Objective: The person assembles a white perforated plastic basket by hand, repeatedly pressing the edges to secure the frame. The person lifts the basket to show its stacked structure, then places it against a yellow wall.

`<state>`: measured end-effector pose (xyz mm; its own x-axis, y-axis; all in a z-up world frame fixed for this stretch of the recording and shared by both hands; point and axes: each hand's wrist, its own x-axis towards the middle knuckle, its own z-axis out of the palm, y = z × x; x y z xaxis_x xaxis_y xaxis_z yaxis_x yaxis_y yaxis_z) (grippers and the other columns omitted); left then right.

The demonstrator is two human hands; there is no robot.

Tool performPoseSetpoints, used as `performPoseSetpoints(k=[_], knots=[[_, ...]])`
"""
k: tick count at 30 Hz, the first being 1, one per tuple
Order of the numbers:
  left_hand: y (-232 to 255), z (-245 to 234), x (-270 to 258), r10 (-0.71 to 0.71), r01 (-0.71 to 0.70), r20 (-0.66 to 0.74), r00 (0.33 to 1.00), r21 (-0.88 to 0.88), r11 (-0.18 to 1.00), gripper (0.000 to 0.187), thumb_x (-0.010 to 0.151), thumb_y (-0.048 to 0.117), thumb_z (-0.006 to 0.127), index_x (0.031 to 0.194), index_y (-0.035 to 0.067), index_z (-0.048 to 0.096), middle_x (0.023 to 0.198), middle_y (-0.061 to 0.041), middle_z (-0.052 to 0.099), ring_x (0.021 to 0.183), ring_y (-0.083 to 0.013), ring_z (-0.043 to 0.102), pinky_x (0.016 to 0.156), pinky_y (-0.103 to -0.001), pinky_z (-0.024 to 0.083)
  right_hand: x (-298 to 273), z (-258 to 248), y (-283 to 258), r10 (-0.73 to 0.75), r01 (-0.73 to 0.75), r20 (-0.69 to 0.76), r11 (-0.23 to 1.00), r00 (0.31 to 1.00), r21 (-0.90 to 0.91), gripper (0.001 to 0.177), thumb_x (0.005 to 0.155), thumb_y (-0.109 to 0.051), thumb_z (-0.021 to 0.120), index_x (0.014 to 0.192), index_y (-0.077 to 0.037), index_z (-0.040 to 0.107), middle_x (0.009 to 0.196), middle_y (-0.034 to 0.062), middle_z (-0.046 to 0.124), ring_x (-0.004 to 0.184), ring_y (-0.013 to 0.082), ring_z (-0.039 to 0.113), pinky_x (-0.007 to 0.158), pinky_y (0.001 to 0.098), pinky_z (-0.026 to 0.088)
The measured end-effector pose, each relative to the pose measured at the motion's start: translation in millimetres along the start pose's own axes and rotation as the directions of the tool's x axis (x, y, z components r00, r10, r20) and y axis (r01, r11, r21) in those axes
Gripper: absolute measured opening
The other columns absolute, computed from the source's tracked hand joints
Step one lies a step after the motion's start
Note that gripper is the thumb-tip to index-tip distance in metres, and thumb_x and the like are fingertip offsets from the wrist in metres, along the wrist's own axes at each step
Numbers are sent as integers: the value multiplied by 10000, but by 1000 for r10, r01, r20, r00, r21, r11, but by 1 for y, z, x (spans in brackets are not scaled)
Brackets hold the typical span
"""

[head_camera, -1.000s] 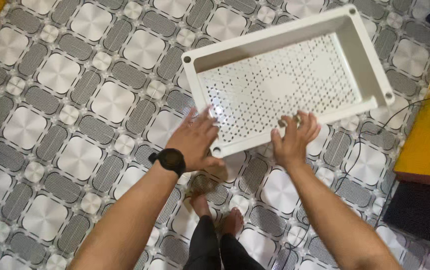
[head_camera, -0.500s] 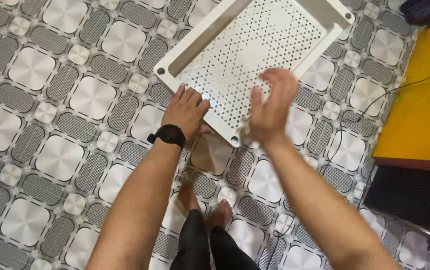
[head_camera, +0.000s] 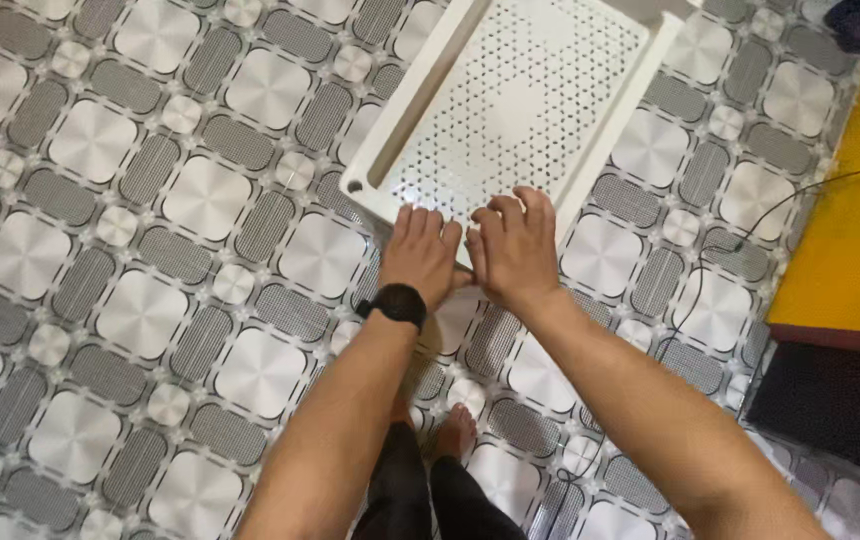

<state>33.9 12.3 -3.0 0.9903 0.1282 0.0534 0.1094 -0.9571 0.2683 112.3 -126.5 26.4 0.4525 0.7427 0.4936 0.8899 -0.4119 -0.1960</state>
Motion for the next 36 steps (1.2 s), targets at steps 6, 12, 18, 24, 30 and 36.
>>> performPoseSetpoints(k=[6,12,18,24,30,36], knots=[[-26,-5,12,93,-98,186,978,21,995,320,933,244,678,1217,103,634,1246,-108,626,1288,-304,522,1123,-454,387,-14,-26,75,-171,167,174,985,970,38,164,906,-190,720,1018,-72,698,1056,108,661,1166,374,543,1047,462,459],[-43,-4,24,288,-288,10,958,69,955,267,852,150,588,1110,161,656,1359,-13,612,1483,-270,293,1212,-547,191,-10,-50,122,-171,177,312,984,935,8,182,856,-245,763,913,-87,692,943,96,659,997,307,593,917,454,476],[-24,0,23,206,-211,101,973,50,976,281,890,115,576,1153,178,653,1270,9,631,1523,-246,272,1225,-558,216,-36,-5,78,487,-350,187,268,853,898,357,1049,-180,697,740,-94,541,756,21,542,663,138,542,607,356,575],[-23,0,27,163,-165,131,978,6,986,227,915,126,567,1122,153,654,1258,-16,639,1543,-257,264,1143,-530,364,-20,36,34,591,-397,224,178,775,900,412,1043,-151,573,643,-68,521,568,5,481,496,103,399,464,299,327],[-3,7,28,42,-55,121,992,106,993,192,916,137,557,1079,128,657,1244,-64,637,1530,-279,249,1084,-583,414,-14,24,52,640,-375,199,151,742,915,401,1008,-156,558,616,-95,498,520,-14,447,438,96,384,394,301,323],[1,16,27,11,-17,84,996,70,997,155,930,126,547,1046,100,645,1253,-95,630,1532,-289,247,1094,-628,397,-36,-9,104,620,-311,-145,565,771,764,241,1010,-83,525,777,-72,587,635,-10,493,530,80,449,455,255,363]])
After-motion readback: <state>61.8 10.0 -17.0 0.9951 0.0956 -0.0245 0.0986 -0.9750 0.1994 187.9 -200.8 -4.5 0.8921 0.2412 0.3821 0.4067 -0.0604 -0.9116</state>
